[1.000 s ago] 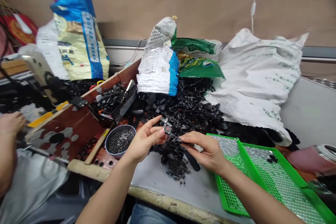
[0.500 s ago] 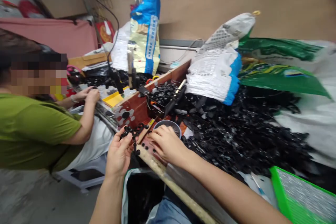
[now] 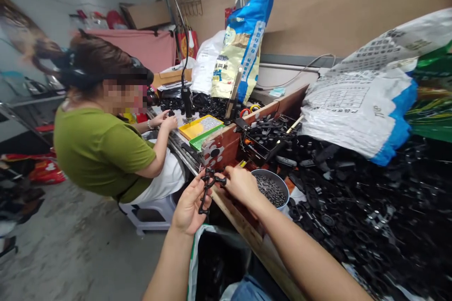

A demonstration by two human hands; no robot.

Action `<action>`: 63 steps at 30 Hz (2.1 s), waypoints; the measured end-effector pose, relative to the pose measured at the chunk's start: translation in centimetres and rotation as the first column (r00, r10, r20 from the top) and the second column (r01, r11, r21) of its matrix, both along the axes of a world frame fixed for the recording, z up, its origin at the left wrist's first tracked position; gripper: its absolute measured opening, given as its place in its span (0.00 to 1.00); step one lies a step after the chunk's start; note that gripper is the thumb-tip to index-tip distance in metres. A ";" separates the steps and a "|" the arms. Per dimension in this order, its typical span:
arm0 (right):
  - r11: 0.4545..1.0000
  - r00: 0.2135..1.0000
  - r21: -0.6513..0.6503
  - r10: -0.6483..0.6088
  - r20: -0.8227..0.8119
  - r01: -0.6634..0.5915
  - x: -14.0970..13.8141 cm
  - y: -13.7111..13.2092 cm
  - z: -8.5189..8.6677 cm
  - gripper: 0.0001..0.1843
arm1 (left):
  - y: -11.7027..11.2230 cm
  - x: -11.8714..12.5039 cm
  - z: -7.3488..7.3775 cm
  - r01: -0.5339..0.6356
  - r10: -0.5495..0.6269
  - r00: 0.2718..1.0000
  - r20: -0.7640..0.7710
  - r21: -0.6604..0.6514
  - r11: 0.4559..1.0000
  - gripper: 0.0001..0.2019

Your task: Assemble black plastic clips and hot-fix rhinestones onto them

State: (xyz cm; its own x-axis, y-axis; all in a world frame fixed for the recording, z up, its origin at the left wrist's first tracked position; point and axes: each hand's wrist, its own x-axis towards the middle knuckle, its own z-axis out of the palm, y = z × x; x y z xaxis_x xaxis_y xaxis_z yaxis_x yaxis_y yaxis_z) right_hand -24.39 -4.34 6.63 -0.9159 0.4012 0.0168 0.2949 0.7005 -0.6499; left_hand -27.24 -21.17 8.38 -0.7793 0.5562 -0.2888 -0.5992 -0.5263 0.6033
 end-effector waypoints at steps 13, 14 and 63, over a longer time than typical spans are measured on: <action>0.809 0.985 -0.587 -0.123 -0.122 0.029 1.5 -2.9 -3.7 0.15 | -0.7 -2.7 1.7 -0.213 0.205 0.971 -0.119 -0.054 0.976 0.16; 0.845 0.985 -0.534 -0.116 -0.129 0.030 1.3 -3.0 -3.7 0.18 | -0.9 -3.0 1.9 -0.238 0.229 0.964 -0.134 -0.057 0.970 0.16; 0.733 0.829 0.646 0.215 -0.516 0.212 12.8 4.2 10.5 0.31 | 2.3 -12.2 10.6 -0.378 -0.110 0.691 -0.714 -0.487 0.787 0.22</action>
State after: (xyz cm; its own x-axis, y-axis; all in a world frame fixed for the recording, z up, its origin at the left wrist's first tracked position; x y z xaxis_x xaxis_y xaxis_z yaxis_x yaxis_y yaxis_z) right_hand -11.56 -0.17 17.09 -0.6657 0.0861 0.7412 0.0563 0.9963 -0.0652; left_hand -39.41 -18.91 18.93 -0.9267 0.3485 0.1409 0.1567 0.0175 0.9875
